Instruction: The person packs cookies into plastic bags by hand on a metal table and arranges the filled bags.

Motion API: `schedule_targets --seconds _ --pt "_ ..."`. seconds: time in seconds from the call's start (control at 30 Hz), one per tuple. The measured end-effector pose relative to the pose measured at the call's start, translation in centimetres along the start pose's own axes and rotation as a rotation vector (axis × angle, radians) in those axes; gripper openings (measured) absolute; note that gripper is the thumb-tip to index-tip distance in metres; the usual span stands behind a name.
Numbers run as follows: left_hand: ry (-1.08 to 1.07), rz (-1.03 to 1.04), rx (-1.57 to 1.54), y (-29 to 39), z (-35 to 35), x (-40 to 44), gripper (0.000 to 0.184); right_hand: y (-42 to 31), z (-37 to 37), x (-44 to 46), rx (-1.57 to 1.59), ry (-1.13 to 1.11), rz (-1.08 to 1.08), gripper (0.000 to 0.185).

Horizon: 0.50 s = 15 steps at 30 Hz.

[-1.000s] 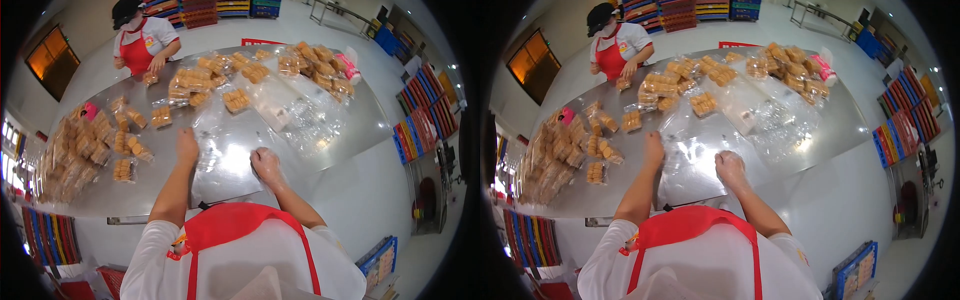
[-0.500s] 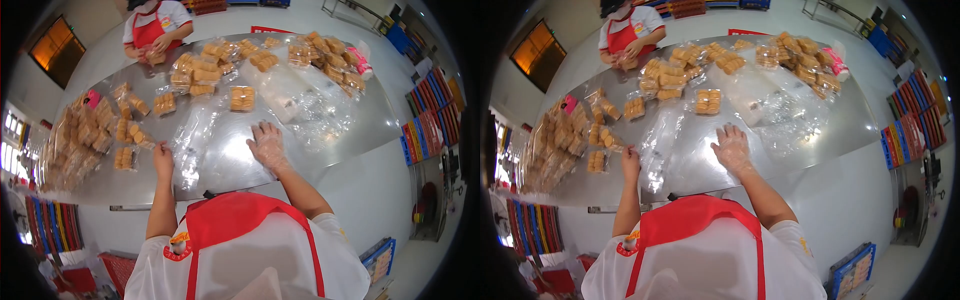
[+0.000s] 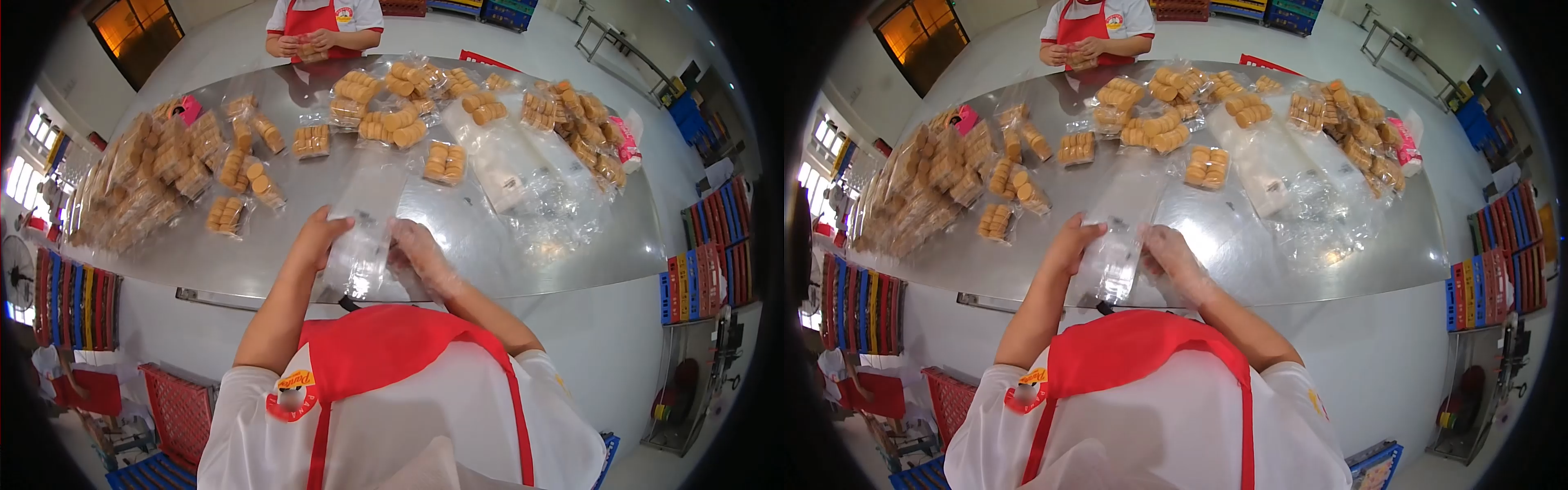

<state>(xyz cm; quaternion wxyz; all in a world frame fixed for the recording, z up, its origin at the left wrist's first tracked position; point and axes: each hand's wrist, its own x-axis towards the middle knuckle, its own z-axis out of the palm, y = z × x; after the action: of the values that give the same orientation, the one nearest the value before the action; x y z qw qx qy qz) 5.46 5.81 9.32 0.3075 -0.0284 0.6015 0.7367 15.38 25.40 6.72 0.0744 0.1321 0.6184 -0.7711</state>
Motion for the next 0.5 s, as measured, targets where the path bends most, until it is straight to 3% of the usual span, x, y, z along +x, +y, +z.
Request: schedule_targets --seconds 0.03,0.13,0.27,0.37,0.47,0.5 --pt "-0.041 0.037 0.002 0.2 0.4 0.3 0.049 -0.1 -0.1 0.7 0.276 -0.117 0.116 0.029" --pt "-0.159 0.124 -0.028 0.1 1.3 0.5 0.05 -1.3 1.9 3.8 0.663 0.004 0.041 0.032" --pt "-0.22 0.099 -0.095 -1.1 1.2 -1.4 0.043 -1.7 2.6 5.7 0.713 0.207 -0.009 0.03" --pt "-0.092 -0.03 -0.134 -2.3 0.0 -3.2 0.036 0.4 3.6 7.7 0.428 0.285 -0.201 0.036" --pt "0.123 -0.048 0.082 -4.8 -4.5 -0.8 0.029 1.8 4.5 9.0 -0.187 0.334 -0.294 0.041" --pt "0.26 0.051 0.184 -5.3 -5.4 0.0 0.029 0.8 4.0 7.9 -0.369 0.233 -0.272 0.043"
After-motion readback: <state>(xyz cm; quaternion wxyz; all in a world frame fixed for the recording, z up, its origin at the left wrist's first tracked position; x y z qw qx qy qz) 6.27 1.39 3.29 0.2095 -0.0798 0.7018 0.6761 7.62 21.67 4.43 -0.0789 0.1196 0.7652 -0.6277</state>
